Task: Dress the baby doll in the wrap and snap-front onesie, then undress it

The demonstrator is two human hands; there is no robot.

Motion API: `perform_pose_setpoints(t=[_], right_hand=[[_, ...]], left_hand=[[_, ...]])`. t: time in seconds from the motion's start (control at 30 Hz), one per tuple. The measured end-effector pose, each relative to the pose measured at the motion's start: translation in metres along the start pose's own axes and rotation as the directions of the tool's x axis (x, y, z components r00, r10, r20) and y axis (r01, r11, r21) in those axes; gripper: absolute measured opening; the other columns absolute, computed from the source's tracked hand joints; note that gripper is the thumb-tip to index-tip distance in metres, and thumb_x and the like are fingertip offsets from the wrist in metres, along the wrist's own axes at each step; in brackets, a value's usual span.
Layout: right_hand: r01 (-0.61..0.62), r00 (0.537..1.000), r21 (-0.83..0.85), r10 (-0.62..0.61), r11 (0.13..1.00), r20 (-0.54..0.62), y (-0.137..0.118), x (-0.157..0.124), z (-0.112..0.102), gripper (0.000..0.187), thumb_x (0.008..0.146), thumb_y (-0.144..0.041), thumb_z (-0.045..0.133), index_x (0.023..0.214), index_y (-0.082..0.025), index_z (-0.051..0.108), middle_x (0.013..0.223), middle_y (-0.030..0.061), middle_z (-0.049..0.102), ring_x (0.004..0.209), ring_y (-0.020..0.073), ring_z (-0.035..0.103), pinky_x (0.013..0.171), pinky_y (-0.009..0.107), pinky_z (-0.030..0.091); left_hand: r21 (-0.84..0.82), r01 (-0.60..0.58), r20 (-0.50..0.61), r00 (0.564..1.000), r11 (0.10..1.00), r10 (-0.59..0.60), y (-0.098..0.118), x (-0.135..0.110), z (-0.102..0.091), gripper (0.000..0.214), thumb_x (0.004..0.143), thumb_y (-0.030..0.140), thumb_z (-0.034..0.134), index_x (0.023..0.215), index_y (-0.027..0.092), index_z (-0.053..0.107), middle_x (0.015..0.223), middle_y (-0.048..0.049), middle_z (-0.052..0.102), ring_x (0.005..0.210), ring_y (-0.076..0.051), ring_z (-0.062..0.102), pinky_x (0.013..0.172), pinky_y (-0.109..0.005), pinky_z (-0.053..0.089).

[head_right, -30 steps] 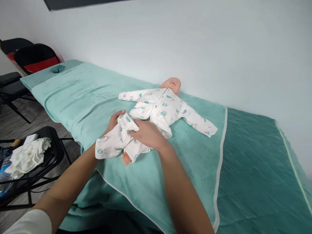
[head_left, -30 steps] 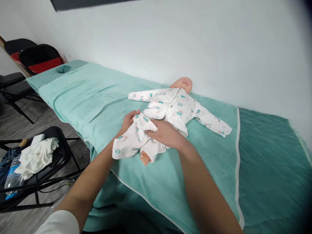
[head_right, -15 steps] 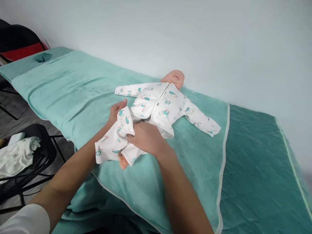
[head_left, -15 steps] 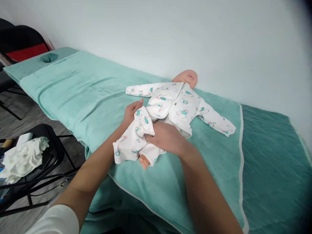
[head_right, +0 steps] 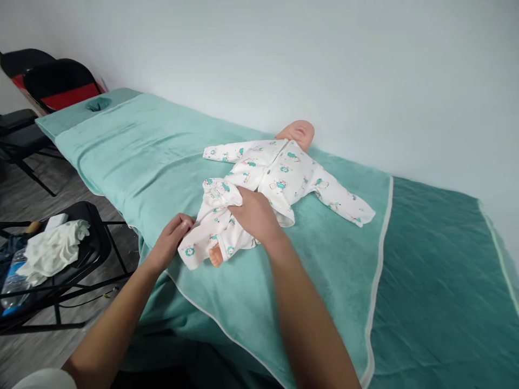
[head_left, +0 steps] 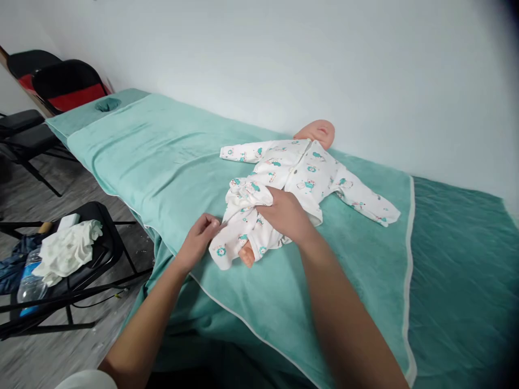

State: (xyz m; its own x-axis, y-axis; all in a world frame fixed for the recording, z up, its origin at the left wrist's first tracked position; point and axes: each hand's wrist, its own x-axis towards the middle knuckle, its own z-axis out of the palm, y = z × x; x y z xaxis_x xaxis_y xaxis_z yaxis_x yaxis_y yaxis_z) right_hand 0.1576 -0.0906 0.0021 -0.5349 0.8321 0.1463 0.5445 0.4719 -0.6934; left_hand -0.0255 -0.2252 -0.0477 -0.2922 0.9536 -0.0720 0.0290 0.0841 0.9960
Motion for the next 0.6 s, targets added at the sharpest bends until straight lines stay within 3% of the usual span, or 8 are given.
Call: perform_pose_setpoints(t=[0.07,0.17,0.4,0.6], right_hand=[[0.007,1.000,-0.011,-0.007,1.000,-0.028,0.001,0.000,0.002,0.028,0.082,-0.022,0.056,0.104,-0.023,0.073,0.100,0.0029,0.077,0.093,0.0267,0.070,0.075,0.032,0.048],[0.025,1.000,-0.014,-0.025,1.000,-0.010,0.000,0.001,0.002,0.029,0.083,-0.022,0.055,0.107,-0.025,0.072,0.107,0.0028,0.077,0.098,0.0281,0.070,0.078,0.034,0.049],[0.067,0.997,-0.029,-0.066,0.997,0.051,0.002,0.001,-0.005,0.028,0.085,-0.023,0.056,0.109,-0.027,0.069,0.112,0.0025,0.076,0.104,0.0297,0.069,0.080,0.035,0.049],[0.039,0.995,-0.007,-0.038,0.999,0.095,0.003,0.002,-0.010,0.028,0.087,-0.022,0.054,0.112,-0.026,0.066,0.115,0.0028,0.074,0.105,0.0288,0.068,0.081,0.035,0.050]], left_hand=[[0.057,0.044,0.107,0.993,0.997,-0.050,0.002,-0.010,-0.001,0.038,0.089,0.056,0.060,0.085,0.019,0.053,0.074,0.0035,0.048,0.068,-0.011,0.042,0.062,-0.024,0.032],[0.104,-0.001,0.150,0.989,0.995,-0.015,-0.001,-0.007,0.006,0.039,0.092,0.055,0.057,0.079,0.019,0.048,0.069,0.0047,0.040,0.064,-0.010,0.035,0.058,-0.024,0.027],[0.077,-0.158,0.031,0.987,0.984,0.156,-0.011,0.029,0.014,0.037,0.093,0.053,0.056,0.080,0.019,0.049,0.070,0.0042,0.042,0.066,-0.011,0.037,0.061,-0.025,0.031],[0.186,-0.254,-0.057,0.962,0.949,0.268,-0.007,0.055,0.021,0.037,0.093,0.053,0.054,0.076,0.020,0.046,0.068,0.0042,0.047,0.066,-0.012,0.042,0.063,-0.026,0.036]])
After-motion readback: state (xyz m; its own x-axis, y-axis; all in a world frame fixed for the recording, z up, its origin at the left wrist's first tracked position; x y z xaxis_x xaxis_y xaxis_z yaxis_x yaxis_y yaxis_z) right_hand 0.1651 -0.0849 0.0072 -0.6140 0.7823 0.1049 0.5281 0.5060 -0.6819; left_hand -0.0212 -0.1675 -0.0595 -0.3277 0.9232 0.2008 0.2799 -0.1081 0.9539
